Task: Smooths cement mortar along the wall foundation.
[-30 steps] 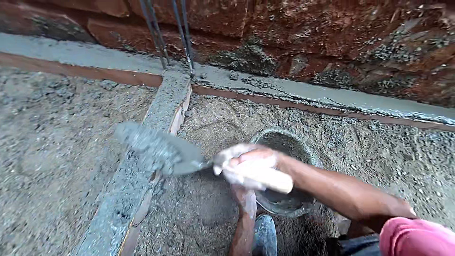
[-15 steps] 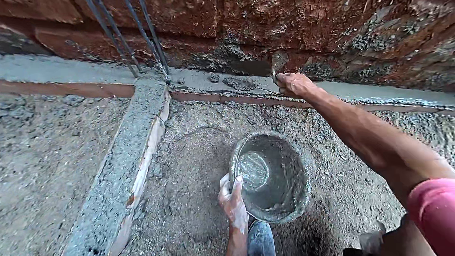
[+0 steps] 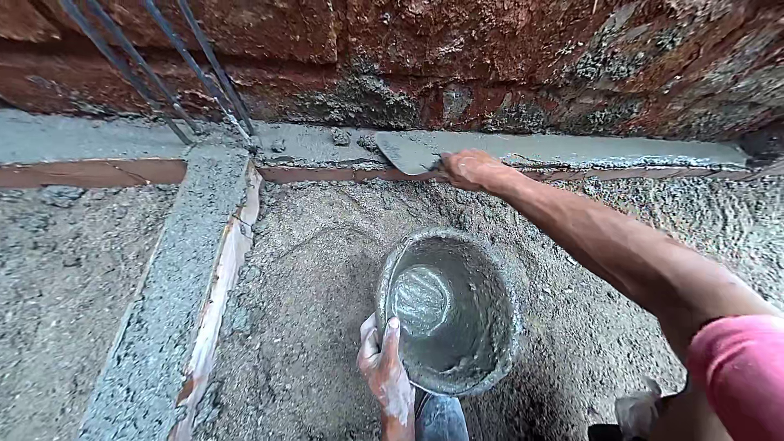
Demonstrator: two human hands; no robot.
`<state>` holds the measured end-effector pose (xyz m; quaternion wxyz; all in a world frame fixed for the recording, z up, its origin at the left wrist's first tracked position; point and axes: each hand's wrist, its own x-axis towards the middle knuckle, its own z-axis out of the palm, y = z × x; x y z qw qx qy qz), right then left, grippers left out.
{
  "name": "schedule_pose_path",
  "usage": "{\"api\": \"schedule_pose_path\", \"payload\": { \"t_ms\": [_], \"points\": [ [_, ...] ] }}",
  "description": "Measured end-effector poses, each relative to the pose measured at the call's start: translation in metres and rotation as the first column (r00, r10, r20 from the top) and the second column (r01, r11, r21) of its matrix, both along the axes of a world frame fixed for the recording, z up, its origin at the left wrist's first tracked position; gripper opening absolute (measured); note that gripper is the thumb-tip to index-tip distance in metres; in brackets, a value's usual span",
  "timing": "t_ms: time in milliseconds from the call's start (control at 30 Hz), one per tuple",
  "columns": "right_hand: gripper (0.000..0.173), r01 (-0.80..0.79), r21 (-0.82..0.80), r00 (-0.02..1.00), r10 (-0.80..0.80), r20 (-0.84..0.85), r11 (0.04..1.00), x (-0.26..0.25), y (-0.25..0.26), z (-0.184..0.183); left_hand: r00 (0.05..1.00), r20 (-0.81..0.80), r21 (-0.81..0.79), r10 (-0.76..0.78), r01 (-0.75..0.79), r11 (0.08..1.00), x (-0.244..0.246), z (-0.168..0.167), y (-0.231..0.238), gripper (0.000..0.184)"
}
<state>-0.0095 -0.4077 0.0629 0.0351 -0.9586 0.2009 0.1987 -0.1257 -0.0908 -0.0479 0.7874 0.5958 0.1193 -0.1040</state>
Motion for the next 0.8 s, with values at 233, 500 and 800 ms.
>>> {"api": "schedule_pose_path", "payload": {
  "t_ms": [233,500,800],
  "points": [
    [0.033,0.052,-0.105,0.991,-0.064,-0.113,0.993,-0.016,-0.042,-0.001,1.000,-0.010,0.003,-0.007,0.007,1.000,0.000,0.000,0.002,0.010],
    [0.035,0.371,0.038,0.927,-0.368,-0.064,0.928,-0.064,-0.032,-0.004,0.999,-0.043,0.005,0.004,-0.004,1.000,-0.001,0.003,0.000,0.008],
    [0.041,0.194,0.301,0.981,-0.187,-0.054,0.934,0.063,0.088,0.010,0.999,-0.047,0.011,-0.017,0.017,1.000,0.000,0.001,0.000,0.011]
  ]
}}
